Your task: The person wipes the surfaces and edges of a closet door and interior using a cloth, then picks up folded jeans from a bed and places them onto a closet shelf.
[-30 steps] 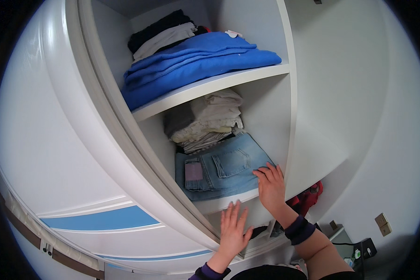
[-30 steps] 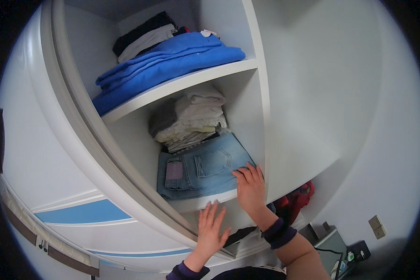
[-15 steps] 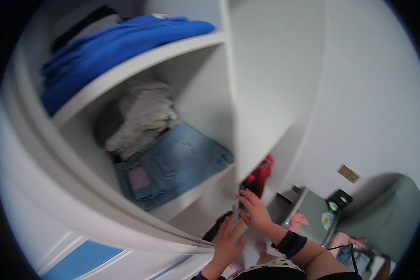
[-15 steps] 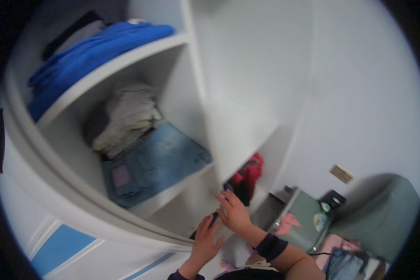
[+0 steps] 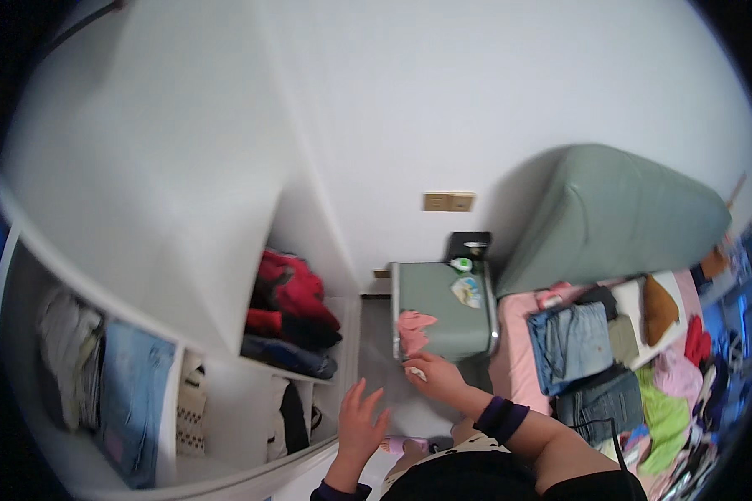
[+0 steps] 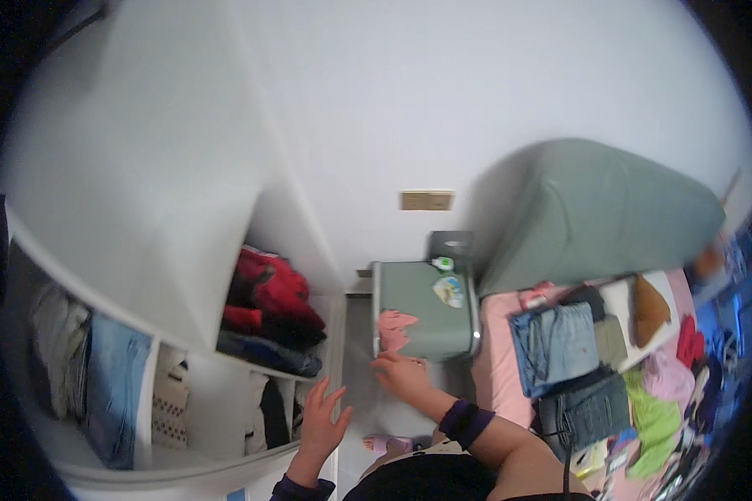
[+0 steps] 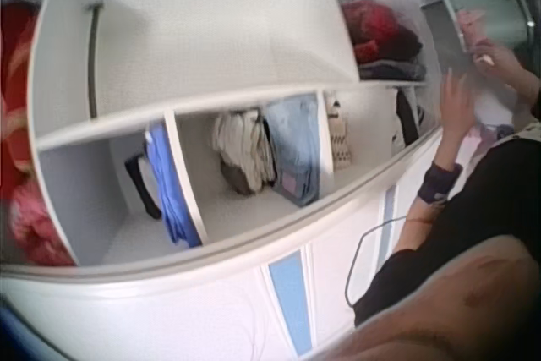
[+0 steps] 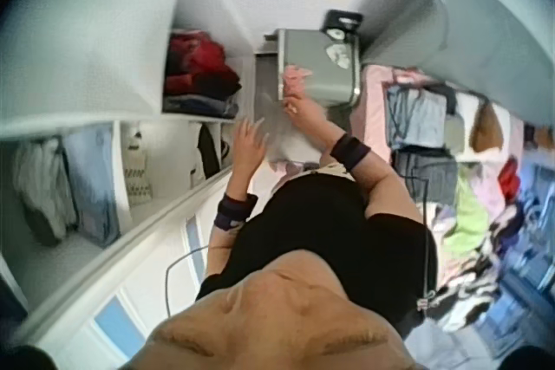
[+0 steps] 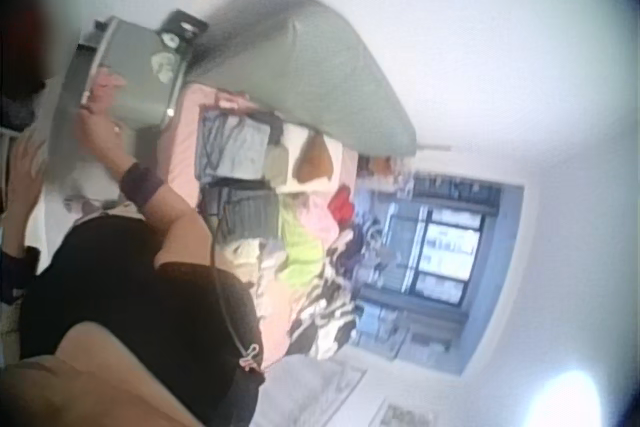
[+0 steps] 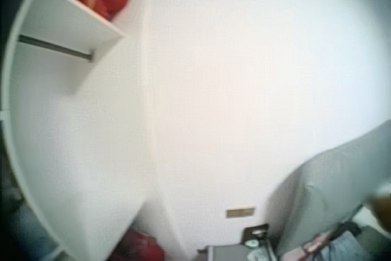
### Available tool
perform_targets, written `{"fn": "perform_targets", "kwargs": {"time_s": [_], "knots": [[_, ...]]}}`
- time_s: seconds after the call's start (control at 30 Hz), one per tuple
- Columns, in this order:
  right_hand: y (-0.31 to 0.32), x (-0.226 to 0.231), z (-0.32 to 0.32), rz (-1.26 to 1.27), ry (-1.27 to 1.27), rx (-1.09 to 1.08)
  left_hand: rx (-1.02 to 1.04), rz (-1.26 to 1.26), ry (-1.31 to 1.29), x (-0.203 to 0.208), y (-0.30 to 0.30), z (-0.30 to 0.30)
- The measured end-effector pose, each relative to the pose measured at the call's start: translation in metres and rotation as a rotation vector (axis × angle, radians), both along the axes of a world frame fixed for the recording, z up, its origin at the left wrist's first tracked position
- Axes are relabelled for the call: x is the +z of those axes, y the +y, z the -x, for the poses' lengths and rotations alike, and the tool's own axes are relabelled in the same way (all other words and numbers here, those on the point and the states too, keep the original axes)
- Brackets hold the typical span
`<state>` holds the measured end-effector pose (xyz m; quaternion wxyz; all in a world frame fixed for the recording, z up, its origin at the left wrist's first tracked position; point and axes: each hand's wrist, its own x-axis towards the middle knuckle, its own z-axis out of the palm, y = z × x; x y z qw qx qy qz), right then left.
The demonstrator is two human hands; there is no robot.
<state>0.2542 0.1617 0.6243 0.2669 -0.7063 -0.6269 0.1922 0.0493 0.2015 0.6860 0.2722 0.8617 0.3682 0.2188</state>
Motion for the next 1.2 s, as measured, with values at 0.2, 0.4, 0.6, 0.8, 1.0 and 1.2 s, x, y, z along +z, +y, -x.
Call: {"fn": "perform_targets", "kwargs": {"time_s": [0.2,0.4,0.6,0.8,1.0,1.2], "knots": [[-0.076,-0.004,-0.089,0.014,0.132,-0.270,-0.252,0.046,0.130,-0.021,-0.016,-0.105],[-0.177,-0.063,-0.195,0.080,0.184,-0.582,-0.601,0.129,0.255,-0.046,-0.050,-0.211],[-0.274,-0.119,-0.265,0.122,0.423,-0.964,-0.898,0.157,0.430,-0.083,-0.084,-0.315],[-0.320,-0.144,-0.299,0.135,0.494,-1.497,-1.052,0.262,0.541,-0.094,-0.119,-0.410],[-0.353,-0.190,-0.315,0.037,0.981,-1.725,-1.105,0.308,0.657,-0.114,-0.150,-0.505],[-0.350,-0.179,-0.318,-0.203,1.338,-1.753,-1.073,0.114,0.546,-0.157,-0.144,-0.578]]}}
